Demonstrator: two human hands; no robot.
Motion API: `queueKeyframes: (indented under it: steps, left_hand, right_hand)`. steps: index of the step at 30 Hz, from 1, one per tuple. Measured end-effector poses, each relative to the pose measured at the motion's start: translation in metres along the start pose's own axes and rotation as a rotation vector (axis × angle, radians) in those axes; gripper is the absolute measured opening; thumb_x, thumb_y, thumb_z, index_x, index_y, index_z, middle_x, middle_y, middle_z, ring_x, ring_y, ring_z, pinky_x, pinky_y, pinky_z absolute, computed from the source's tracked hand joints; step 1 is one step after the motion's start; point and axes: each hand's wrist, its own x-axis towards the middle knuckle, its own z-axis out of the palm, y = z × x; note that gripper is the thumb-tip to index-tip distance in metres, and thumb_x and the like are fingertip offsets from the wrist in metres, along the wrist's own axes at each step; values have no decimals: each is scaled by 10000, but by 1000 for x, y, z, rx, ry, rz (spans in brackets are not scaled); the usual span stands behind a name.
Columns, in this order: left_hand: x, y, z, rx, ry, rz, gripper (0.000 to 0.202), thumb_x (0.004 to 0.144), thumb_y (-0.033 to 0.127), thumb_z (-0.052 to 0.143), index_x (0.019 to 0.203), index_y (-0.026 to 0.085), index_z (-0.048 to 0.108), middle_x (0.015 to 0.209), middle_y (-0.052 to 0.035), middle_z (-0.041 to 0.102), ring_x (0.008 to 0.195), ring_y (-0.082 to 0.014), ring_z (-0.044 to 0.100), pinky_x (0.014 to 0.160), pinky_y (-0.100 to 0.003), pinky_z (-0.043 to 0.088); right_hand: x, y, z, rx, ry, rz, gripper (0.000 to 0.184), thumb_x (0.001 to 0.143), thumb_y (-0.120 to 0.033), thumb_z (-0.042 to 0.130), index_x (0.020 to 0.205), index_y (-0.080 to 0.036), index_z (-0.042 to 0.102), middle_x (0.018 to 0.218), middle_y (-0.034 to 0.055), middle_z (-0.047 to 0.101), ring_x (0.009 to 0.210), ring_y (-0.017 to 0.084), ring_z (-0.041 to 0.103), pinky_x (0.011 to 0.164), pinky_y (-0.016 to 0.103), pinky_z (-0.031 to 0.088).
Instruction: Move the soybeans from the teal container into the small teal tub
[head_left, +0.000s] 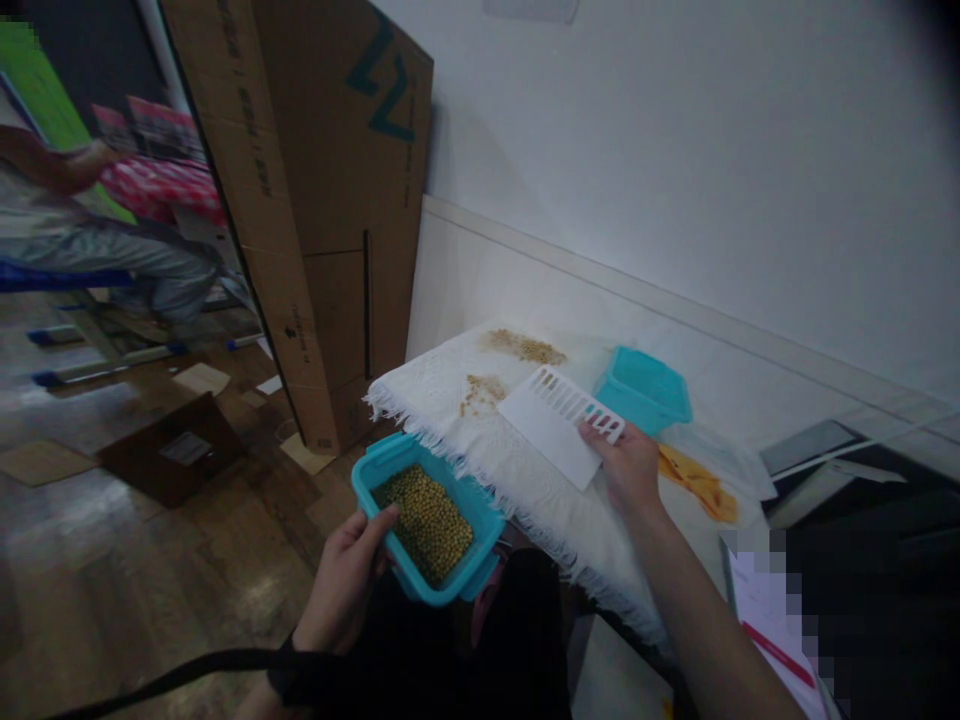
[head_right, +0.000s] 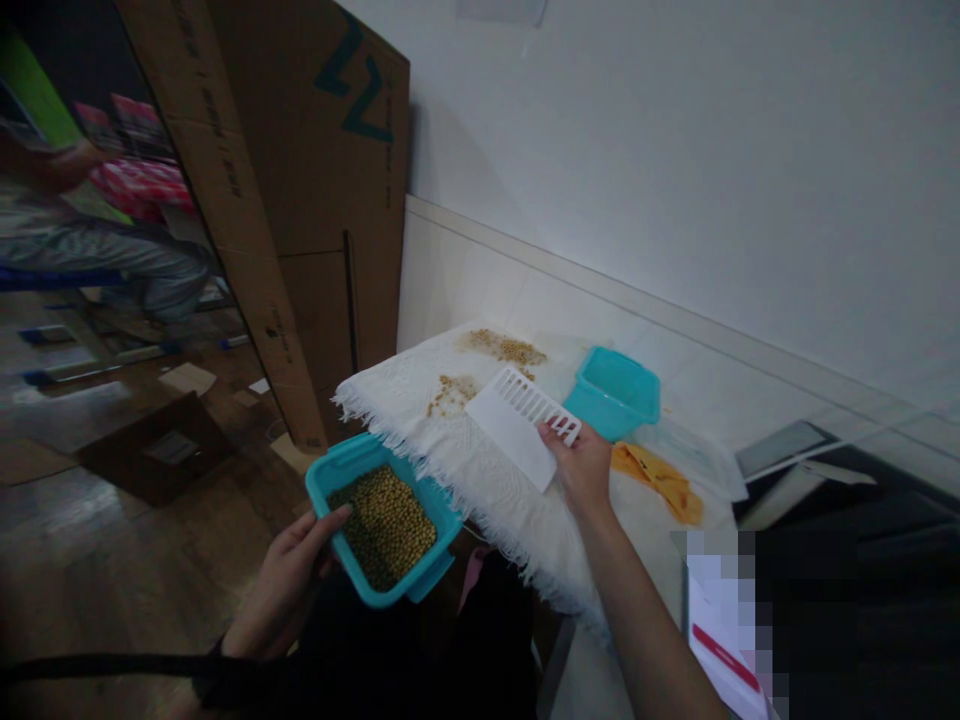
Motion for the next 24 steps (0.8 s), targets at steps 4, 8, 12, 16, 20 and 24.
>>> queueKeyframes:
  steps: [4,8,12,16,20,24]
  left_hand:
    - [2,1,-1,-1,-1,6,234,758,368,626,657,169,559,501,65,438,447,-59,318,421,-180,269]
    - [3,4,-2,-3,-6,-18,223,757,377,626,697,167,581,501,75,414,444,-54,301,427,-176,274]
    - [5,6,-4,10,17,2,234,754,382,628,679,168,572,503,76,405,446,-55,301,432,-176,284]
    - [5,8,-5,23,42,-2,252,749,383,634,647,166,559,503,76,394,448,-56,298,422,-175,276]
    - [4,10,-4,-3,26,13,231,756,367,631,660,166,568,535,67,421,466,-59,312,425,-173,281]
    - [5,11,-5,-14,26,12,231,756,354,634,643,168,556,521,70,413,457,-59,306,419,-175,274]
  right_hand:
    - [-3,-27,24,-115,-43,-78,348,680,-451,672,797,-124,668,674,34,665,575,151,567,532,250,430]
    - [-3,-43,47,-207,-104,-193,308,737,-443,611,751,-137,645,592,3,608,516,124,507,497,228,374]
    - [0,-41,55,-211,-157,-199,293,743,-436,604,746,-144,639,577,-6,590,505,118,484,492,224,359]
    - [1,-37,56,-175,-135,-176,302,736,-441,613,771,-142,642,598,-3,598,502,114,472,484,221,353]
    - [-3,-41,60,-154,-164,-177,293,735,-428,616,765,-138,649,583,-5,594,505,115,477,492,221,362]
    - [-5,-45,62,-119,-201,-176,279,739,-406,617,792,-136,662,636,11,624,539,124,506,525,230,386]
